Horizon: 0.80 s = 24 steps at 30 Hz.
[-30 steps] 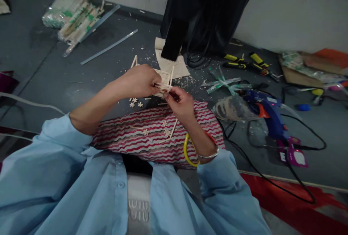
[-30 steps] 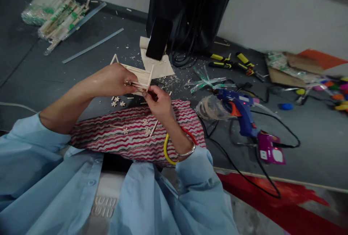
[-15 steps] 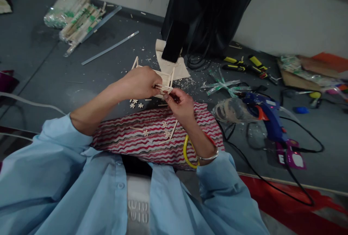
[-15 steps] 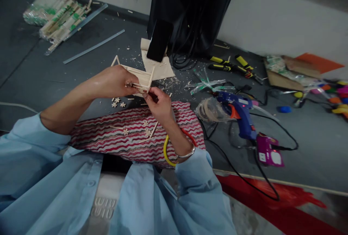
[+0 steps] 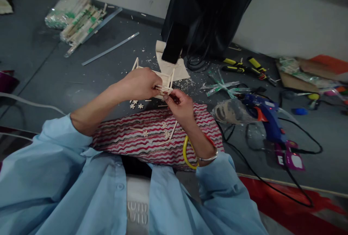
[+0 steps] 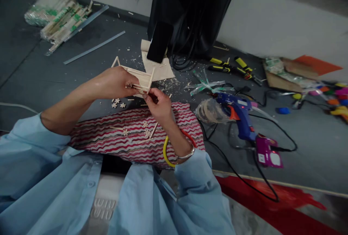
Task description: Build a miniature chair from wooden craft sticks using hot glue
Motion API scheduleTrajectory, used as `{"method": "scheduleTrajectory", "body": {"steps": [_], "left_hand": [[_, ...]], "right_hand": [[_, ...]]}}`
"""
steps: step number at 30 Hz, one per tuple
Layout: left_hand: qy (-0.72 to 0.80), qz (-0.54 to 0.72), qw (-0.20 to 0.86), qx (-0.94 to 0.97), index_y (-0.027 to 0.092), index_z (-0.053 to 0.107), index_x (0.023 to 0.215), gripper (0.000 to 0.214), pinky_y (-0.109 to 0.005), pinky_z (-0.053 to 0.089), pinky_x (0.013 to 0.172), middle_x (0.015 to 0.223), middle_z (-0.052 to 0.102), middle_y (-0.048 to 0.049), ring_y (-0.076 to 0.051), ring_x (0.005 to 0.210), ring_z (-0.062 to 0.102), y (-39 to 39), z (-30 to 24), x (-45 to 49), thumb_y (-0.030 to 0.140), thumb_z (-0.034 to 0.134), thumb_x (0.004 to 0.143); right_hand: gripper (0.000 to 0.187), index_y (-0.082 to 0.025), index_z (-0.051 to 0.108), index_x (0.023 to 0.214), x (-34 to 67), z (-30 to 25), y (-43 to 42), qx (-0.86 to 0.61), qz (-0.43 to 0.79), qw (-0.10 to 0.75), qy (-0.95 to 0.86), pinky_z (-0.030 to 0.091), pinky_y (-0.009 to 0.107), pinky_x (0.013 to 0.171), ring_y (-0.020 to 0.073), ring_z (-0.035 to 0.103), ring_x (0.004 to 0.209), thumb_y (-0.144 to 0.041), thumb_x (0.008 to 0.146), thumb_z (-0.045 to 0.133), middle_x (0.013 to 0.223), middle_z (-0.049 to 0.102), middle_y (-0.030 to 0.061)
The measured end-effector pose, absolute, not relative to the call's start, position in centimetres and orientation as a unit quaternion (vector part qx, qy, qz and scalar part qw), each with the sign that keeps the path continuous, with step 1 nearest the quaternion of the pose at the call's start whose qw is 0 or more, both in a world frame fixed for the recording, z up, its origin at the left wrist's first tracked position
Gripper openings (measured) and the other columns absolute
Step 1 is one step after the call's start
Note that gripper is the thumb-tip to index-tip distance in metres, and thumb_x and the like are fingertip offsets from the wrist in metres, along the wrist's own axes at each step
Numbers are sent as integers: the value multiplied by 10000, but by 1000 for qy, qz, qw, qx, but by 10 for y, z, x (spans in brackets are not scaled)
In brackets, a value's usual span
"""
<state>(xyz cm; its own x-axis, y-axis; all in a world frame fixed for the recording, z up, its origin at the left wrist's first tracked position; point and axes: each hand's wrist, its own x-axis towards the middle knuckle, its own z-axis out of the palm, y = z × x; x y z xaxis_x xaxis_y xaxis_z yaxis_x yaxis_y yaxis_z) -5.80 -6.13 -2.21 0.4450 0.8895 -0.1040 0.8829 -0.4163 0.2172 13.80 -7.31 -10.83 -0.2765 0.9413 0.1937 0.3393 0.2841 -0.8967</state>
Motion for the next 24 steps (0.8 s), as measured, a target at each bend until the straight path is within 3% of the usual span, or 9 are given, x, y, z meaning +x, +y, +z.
{"method": "scheduleTrajectory", "body": {"steps": [10,24], "left_hand": [[526,26,126,840,173,791,867,250,-279,349,644,751,731,-53,-188,756,660,-61,-23,-59,258,557,850],[520,43,124,844,199,786,845,246,-282,342,634,725,730,-47,-186,744,652,-61,-24,-59,275,552,842]], "right_hand": [[306,-201,709,873,138,-110,-72,-452,388,393,-701,454,258,678,135,559,681,-503,899,667,758,672,-12],[449,-208,706,854,138,-107,-74,-466,379,382,-702,444,267,663,141,515,662,-652,874,648,716,632,-12]]}}
